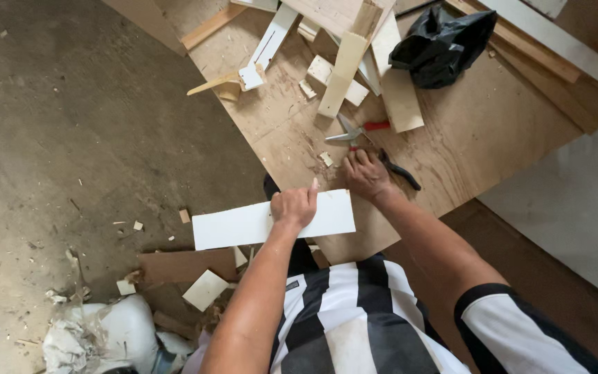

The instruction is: The person wipes the edges of a wood board by hand, then selects several other wood pieces from a pile and uses a pair of pliers to remove small metal fasteners from them.

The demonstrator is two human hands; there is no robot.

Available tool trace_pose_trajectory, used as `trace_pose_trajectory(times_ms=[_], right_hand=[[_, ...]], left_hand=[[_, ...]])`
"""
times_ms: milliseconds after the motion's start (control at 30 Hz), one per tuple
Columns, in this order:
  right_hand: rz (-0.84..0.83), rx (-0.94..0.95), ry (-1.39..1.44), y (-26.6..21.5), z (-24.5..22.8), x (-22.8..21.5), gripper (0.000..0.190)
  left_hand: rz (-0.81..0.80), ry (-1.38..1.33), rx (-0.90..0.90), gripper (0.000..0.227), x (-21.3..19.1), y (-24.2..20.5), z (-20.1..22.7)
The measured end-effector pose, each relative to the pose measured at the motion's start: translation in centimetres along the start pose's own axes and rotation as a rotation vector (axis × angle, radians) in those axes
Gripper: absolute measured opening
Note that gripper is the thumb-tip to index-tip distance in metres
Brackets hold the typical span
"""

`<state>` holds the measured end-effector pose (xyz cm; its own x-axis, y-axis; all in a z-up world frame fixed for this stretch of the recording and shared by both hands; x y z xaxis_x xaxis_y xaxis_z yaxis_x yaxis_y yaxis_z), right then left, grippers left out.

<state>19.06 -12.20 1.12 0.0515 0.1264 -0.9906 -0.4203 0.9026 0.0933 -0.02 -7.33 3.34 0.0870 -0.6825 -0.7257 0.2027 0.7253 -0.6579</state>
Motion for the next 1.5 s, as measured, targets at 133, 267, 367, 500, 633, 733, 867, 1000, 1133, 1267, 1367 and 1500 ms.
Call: trace_pose_trajectory(times_ms=[133, 267, 367, 500, 633, 733, 867, 1000, 1133, 1267, 1367, 1500], right_hand=[[-0.050, -0.088, 0.052, 0.7, 0.5, 0.2, 0.019], [0.018, -0.053, 0.121, 0.6, 1.0, -1.0, 0.014], [0.087, 0.051, 0.104, -0.1, 1.9, -2.1, 0.019], [0.051, 0.245, 0.375, -1.4, 3.5, -1.7, 0.013], [0.079, 0.244, 0.502, -1.2, 3.2, -1.9, 0.013], [0.111, 0.251, 0.571, -0.9, 2.9, -1.3, 0.014], [0.031, 0.049, 0.434, -0.8, 2.0, -0.7, 0.032], [0.017, -0.192, 0.439, -0.9, 1.1, -0.7, 0.033], [0.048, -0.268, 0.341, -0.9, 0.7, -1.1, 0.017], [0.077, -0.285, 0.213, -0.8, 0.8, -1.1, 0.016], [0.014, -0.272, 0.067, -0.6, 0.6, -0.4, 0.016], [0.046, -0.167, 0.182, -0.3, 1.5, -0.6, 0.014]], left_hand=[[0.017, -0.004, 0.025, 0.068, -0.4, 0.7, 0.4], [0.047, -0.025, 0.041, 0.067, -0.6, 1.2, 0.8], [0.064, -0.018, 0.054, 0.067, -0.9, 1.7, 1.6], [0.046, -0.047, 0.074, 0.068, -0.9, 2.0, 2.4], [0.034, -0.011, 0.082, 0.071, -0.5, 1.4, 2.1], [0.003, 0.041, 0.061, 0.068, 0.5, 1.2, 1.3], [-0.026, 0.073, 0.034, 0.071, 1.0, 0.7, 0.5], [-0.102, 0.109, 0.009, 0.072, 0.9, 0.4, 0.5], [-0.107, 0.093, -0.002, 0.071, 1.0, 0.3, 0.4], [-0.026, 0.060, 0.023, 0.073, 1.1, 0.4, 0.5], [-0.022, 0.070, 0.025, 0.073, 1.2, 0.6, 0.7], [-0.029, 0.070, 0.027, 0.072, 1.3, 0.6, 1.2]])
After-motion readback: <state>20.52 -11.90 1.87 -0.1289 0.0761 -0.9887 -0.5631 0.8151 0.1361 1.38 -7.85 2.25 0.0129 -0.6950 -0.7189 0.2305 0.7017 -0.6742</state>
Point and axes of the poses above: each hand's wrist, its own y-axis towards the middle knuckle, its own x-axis out of the palm, z = x × y, the point moved 5 cm from there along y, towards the middle knuckle, and after that the axes turned 12 degrees about -x, right-handed, at the moved point
